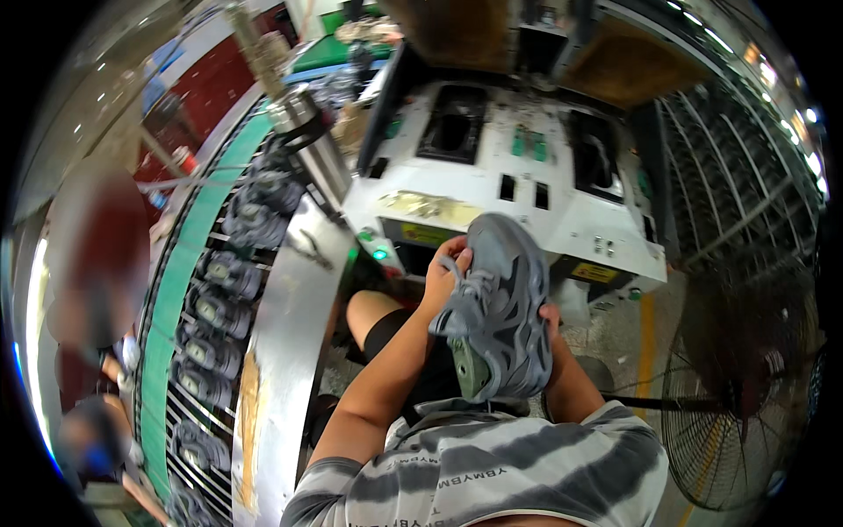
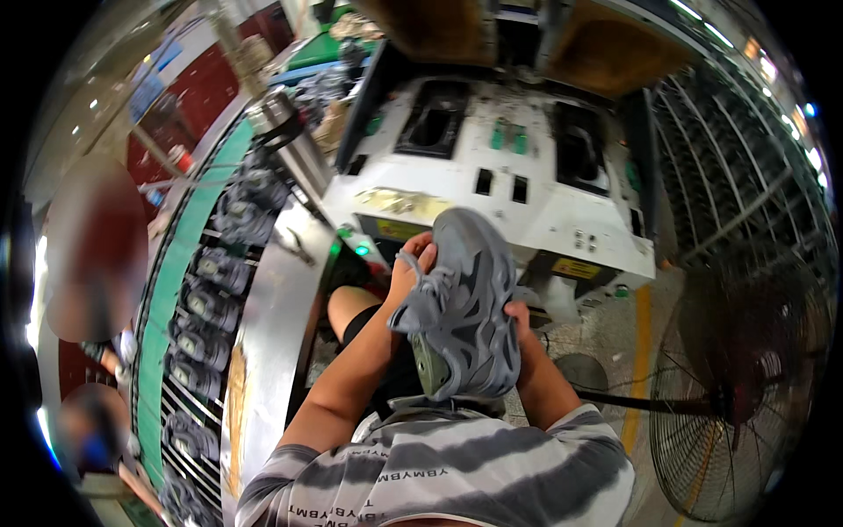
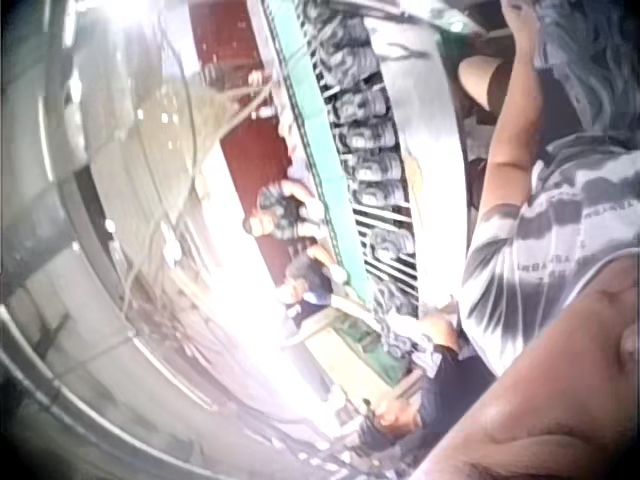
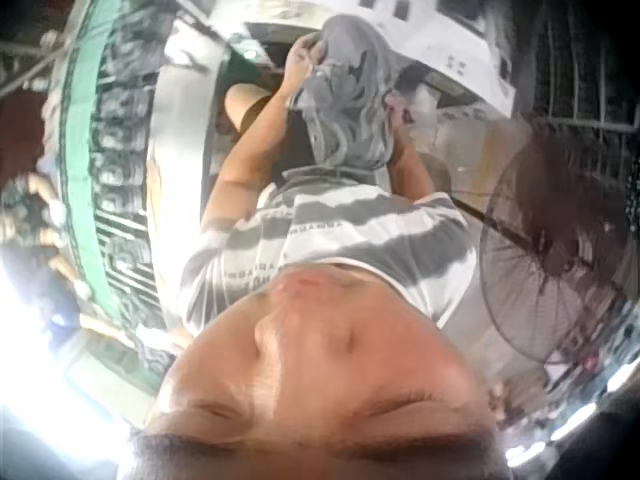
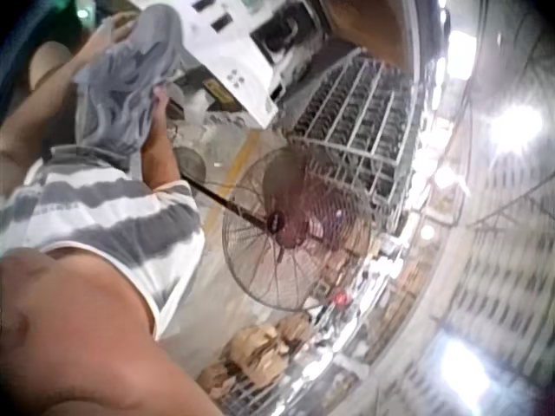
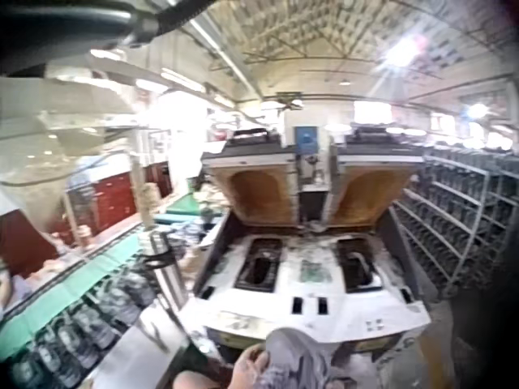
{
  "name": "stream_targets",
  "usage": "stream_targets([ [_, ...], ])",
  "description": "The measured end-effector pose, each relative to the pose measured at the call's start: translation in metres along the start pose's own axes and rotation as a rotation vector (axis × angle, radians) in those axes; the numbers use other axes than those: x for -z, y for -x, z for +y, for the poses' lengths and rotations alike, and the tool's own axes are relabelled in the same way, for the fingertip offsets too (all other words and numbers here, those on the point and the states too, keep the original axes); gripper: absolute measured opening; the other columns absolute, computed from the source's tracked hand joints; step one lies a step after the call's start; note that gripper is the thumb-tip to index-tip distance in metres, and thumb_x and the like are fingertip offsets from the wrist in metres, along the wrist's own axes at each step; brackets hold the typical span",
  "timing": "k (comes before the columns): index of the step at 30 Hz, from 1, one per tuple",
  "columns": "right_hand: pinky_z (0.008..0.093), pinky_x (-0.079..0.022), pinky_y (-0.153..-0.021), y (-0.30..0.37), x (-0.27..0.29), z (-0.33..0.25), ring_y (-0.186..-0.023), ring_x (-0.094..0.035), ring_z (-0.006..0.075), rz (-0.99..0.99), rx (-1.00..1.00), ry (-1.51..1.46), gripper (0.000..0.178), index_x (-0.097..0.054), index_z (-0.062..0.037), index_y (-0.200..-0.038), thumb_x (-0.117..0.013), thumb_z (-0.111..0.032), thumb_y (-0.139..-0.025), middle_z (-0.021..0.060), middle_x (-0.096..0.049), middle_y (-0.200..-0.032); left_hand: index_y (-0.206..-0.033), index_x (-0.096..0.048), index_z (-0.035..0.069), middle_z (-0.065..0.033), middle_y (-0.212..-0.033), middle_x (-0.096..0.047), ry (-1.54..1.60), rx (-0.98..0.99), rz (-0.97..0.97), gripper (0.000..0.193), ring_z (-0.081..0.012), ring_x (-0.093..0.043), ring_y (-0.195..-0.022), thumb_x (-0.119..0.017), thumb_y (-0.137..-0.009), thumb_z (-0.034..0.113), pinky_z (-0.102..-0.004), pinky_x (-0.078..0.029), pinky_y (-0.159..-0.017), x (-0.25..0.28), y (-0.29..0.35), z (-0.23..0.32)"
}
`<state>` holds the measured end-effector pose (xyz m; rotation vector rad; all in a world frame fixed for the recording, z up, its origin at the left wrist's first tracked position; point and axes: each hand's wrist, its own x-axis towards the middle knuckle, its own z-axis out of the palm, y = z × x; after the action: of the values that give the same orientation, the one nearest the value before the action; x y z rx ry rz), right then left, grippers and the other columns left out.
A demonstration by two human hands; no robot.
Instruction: The person operates a sole-pressing machine and organizes grey sneakers on a cooling rack by manually placing them and picking them up.
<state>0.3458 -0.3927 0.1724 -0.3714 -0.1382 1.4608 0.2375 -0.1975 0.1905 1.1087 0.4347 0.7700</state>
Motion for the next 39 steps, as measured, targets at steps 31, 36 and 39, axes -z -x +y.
stream_targets([
  [31, 0.0462, -0.042, -0.1, -0.139, -0.025, -0.363, -0.123, -0.049, 0.0397, 1.276, 0.385, 2.417, 0.082, -0.044, -0.0037, -0.139, -0.057, -0.06, -0.081, 0.0277, -0.044, -0.139, -0.108, -0.065, -0.003, -0.0081, -0.088, -0.068, -0.188, 0.603, -0.014, 0.025, -0.0152, -0.062, -0.076, -0.057, -0.092, 0.014, -0.0267, -0.049, -0.069, 0.058, 0.022, -0.129],
  [36, 0.042, -0.047, -0.083, 0.014, 0.064, -0.261, -0.094, -0.058, 0.0362, 0.871, 1.348, 2.21, 0.016, -0.062, 0.0015, -0.096, -0.065, -0.009, -0.084, 0.0172, -0.061, -0.099, -0.108, -0.066, 0.001, -0.0096, -0.093, -0.07, -0.774, 0.388, -0.413, 0.027, -0.0181, -0.064, -0.084, -0.061, -0.089, 0.02, -0.0313, -0.05, -0.077, 0.016, 0.016, -0.158],
  [39, 0.0346, -0.038, -0.067, 0.068, 0.103, -0.193, -0.068, -0.04, 0.0194, 1.404, 1.329, 0.946, 0.019, -0.043, -0.0078, -0.077, -0.059, -0.011, -0.086, 0.0037, -0.04, -0.075, -0.107, -0.067, 0.002, -0.0128, -0.094, -0.069, -0.751, 0.354, -0.6, 0.027, -0.0228, -0.065, -0.085, -0.06, -0.09, 0.022, -0.0325, -0.05, -0.078, -0.045, 0.009, -0.134],
])
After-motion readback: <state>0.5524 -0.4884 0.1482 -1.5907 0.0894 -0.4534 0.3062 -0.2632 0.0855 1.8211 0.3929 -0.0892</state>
